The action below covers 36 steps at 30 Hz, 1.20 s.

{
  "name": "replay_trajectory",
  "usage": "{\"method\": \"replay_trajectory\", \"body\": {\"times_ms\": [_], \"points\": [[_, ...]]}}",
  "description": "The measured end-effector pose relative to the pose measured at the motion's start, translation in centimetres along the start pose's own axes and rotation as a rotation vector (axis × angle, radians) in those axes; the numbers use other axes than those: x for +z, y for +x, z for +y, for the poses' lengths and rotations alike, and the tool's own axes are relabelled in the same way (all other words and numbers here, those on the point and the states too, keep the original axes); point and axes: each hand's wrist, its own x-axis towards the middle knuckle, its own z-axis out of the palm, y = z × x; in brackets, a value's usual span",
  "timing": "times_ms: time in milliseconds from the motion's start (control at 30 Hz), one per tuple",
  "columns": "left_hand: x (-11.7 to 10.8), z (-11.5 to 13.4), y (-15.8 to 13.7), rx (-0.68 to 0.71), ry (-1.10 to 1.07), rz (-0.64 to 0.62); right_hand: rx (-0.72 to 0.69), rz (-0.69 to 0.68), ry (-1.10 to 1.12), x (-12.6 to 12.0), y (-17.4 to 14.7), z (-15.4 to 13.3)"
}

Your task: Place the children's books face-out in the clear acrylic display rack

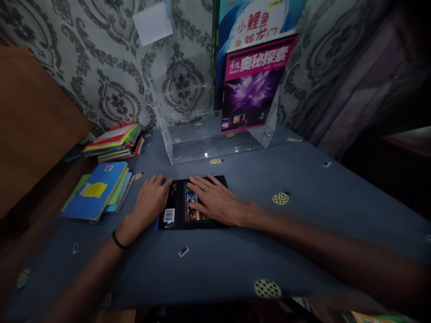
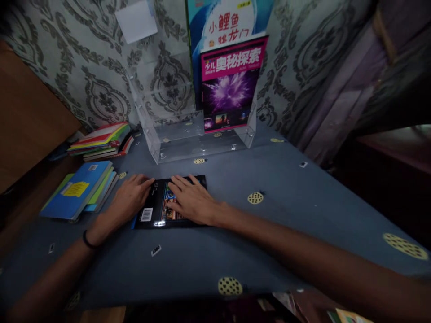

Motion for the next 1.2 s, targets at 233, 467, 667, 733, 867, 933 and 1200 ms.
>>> {"method": "replay_trajectory", "body": {"times_ms": [233,467,667,733,867,933,1200], "points": [[-0.6,2.0,0.8,0.022,0.088,-0.107,0.034,-0.016,0.029,-0.9,-0.7,-0.5],[-1.9,3.2,1.2,-0.024,0.109,-0.178,0.038,0.018,0.04,-1.1,-0.7,-0.6],[-2.6,4.7,2.0,-0.02,0.123,-0.264,0.038,0.092,0.059,-0.6,-0.8,0.1],[-2.4,4.8,1.9,-0.013,0.119,-0.248,0.026,0.124,0.062,-0.4,-0.9,0.4],[-1.9,4.6,1.7,-0.013,0.114,-0.211,0.007,0.157,0.099,0.0,-0.8,1.3],[-1.9,4.6,1.8,-0.024,0.11,-0.215,0.004,0.16,0.133,0.1,-0.8,1.9],[-2.0,5.6,2.5,0.081,0.1,-0.207,0.075,0.259,0.369,-0.6,-0.7,4.8]]}}
